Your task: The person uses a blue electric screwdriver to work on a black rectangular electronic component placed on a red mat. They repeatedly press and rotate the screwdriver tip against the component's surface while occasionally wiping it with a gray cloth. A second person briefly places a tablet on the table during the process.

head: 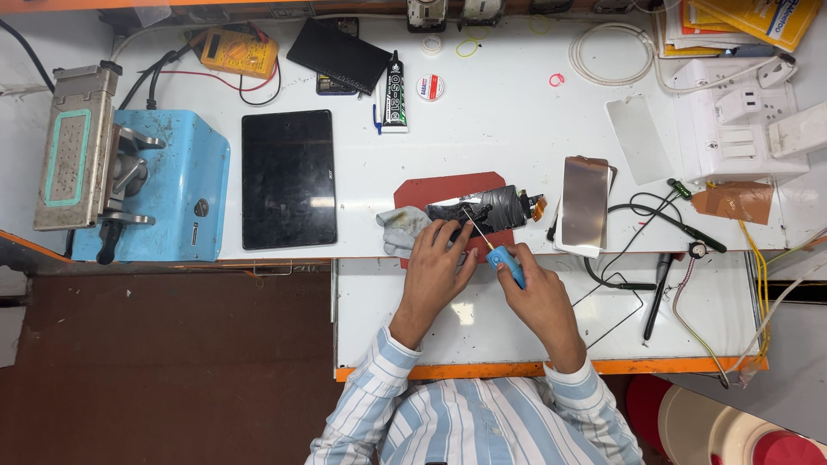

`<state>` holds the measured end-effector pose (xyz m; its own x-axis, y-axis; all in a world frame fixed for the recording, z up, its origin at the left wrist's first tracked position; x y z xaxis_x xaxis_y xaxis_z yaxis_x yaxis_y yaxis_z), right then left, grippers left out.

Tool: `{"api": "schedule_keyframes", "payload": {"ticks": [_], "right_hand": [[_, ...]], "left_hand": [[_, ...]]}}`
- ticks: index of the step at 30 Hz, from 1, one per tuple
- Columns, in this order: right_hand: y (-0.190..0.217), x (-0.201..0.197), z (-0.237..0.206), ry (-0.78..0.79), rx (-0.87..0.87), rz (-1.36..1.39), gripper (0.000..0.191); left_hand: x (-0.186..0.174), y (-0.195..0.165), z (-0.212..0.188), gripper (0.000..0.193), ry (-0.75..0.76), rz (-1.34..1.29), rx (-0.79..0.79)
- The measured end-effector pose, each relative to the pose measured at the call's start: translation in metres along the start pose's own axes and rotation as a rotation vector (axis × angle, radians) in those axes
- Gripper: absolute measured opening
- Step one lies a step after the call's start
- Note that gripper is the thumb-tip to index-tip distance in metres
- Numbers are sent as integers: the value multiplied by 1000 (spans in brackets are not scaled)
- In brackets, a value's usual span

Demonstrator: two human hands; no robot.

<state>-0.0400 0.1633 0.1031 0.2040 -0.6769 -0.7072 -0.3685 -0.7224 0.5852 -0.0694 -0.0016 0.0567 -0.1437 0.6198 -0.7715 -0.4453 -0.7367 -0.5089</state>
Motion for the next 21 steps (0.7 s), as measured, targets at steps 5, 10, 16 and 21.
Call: {"api": "schedule_keyframes", "payload": {"ticks": [5,10,16,21], "right_hand": [[1,-4,1,26,25,-7,35],[3,0,-2,-7,4,-14,36],[0,4,-1,-7,8,-13,35],[1,5,0,-26,-27,6,35]], "left_hand": [[0,0,-2,43,-15,0,3],[0,0,-3,43,-14,-15,0],[0,0,-2,45,-8,-8,1],[3,2,-1,46,-1,-3,-7]]}}
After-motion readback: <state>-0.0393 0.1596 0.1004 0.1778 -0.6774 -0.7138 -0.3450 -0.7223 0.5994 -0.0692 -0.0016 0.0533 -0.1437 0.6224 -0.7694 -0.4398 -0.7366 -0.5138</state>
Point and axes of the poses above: each hand's wrist, its own z-axis towards the middle knuckle, its own x-axis out of the palm, y = z × x, the point moved 2 cm from there along z, towards the middle knuckle, and after that the axes turned 2 degrees about z, right-handed, at the moved point
